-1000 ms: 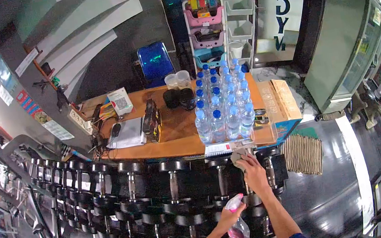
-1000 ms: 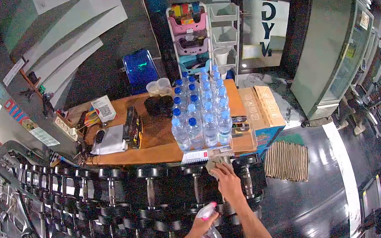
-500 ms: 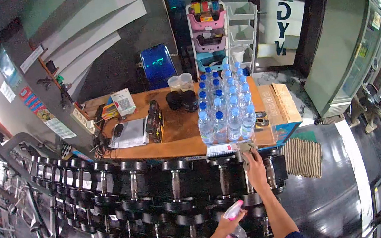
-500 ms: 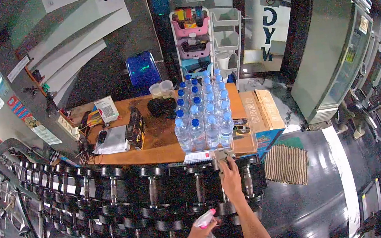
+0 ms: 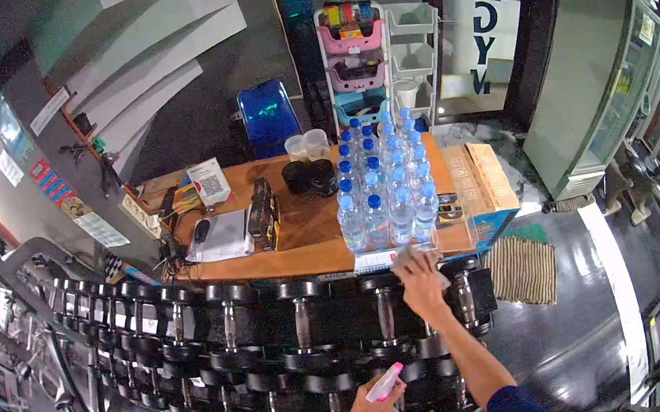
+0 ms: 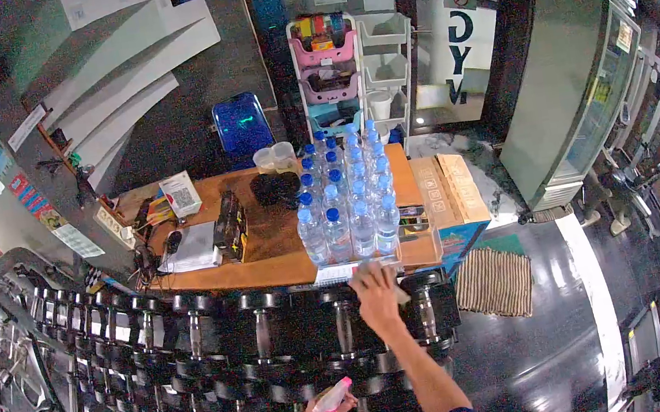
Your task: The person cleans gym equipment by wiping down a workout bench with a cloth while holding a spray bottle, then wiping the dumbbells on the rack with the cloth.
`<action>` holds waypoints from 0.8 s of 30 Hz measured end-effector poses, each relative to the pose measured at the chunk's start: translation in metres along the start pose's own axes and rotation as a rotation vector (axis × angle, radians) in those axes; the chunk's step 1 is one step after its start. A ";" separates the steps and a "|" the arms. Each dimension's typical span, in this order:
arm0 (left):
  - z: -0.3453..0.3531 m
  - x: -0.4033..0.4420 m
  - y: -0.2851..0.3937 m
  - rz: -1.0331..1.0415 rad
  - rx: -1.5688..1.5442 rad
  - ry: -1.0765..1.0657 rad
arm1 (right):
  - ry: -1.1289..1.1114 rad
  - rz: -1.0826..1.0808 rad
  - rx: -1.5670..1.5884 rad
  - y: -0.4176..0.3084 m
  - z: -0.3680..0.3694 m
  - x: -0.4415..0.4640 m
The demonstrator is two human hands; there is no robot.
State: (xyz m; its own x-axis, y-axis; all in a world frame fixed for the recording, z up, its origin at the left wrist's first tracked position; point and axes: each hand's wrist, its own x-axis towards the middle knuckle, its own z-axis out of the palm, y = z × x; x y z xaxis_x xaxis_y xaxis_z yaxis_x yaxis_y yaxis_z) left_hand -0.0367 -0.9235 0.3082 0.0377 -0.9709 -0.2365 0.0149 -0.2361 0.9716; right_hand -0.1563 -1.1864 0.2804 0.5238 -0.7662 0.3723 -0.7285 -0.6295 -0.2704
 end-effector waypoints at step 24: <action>0.001 0.010 -0.022 0.052 0.173 -0.172 | 0.292 0.390 0.244 -0.002 -0.010 -0.026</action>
State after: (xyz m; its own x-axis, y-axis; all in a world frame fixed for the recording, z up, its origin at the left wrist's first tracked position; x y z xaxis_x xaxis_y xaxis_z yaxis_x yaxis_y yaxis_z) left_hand -0.0372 -0.9277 0.2850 -0.1366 -0.9711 -0.1957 -0.1545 -0.1743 0.9725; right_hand -0.1724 -1.1640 0.2805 0.0654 -0.9028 0.4251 -0.7023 -0.3442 -0.6231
